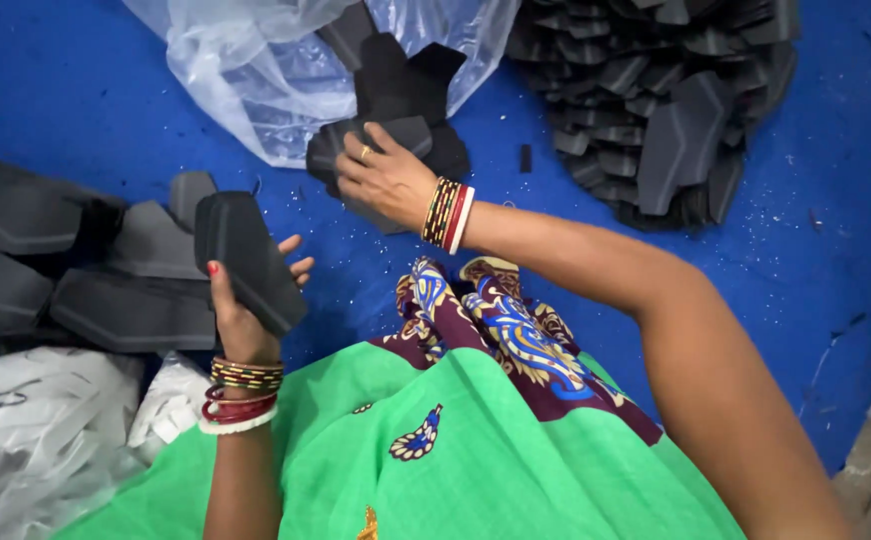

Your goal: The person sorts and counts black shoe components into piles and plastic bags.

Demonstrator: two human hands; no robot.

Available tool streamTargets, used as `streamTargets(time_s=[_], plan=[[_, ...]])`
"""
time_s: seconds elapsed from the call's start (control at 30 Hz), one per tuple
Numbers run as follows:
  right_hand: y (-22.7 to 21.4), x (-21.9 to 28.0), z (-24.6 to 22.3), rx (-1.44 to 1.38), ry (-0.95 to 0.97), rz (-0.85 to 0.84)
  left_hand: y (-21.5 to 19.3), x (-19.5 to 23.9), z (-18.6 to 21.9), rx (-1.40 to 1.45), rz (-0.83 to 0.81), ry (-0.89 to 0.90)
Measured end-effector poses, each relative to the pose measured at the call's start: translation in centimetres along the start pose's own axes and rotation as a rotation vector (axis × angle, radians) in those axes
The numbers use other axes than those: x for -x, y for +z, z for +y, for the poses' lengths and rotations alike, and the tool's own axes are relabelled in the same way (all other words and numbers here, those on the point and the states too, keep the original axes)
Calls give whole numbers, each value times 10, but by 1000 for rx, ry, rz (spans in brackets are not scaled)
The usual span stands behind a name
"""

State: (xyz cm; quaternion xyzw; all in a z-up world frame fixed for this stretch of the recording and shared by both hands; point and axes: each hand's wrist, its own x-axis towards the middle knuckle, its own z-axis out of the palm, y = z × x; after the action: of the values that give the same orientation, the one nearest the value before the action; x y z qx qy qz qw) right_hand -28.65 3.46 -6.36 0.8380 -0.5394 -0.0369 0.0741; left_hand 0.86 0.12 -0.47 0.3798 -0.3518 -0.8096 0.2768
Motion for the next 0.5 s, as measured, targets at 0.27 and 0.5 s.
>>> streamTargets(time_s=[0.27, 0.5], plan=[[-32, -11, 4, -48, -95, 363, 9, -2, 0, -23, -17, -17], [-120, 51, 29, -760, 454, 277, -4, -4, -4, 25, -21, 8]])
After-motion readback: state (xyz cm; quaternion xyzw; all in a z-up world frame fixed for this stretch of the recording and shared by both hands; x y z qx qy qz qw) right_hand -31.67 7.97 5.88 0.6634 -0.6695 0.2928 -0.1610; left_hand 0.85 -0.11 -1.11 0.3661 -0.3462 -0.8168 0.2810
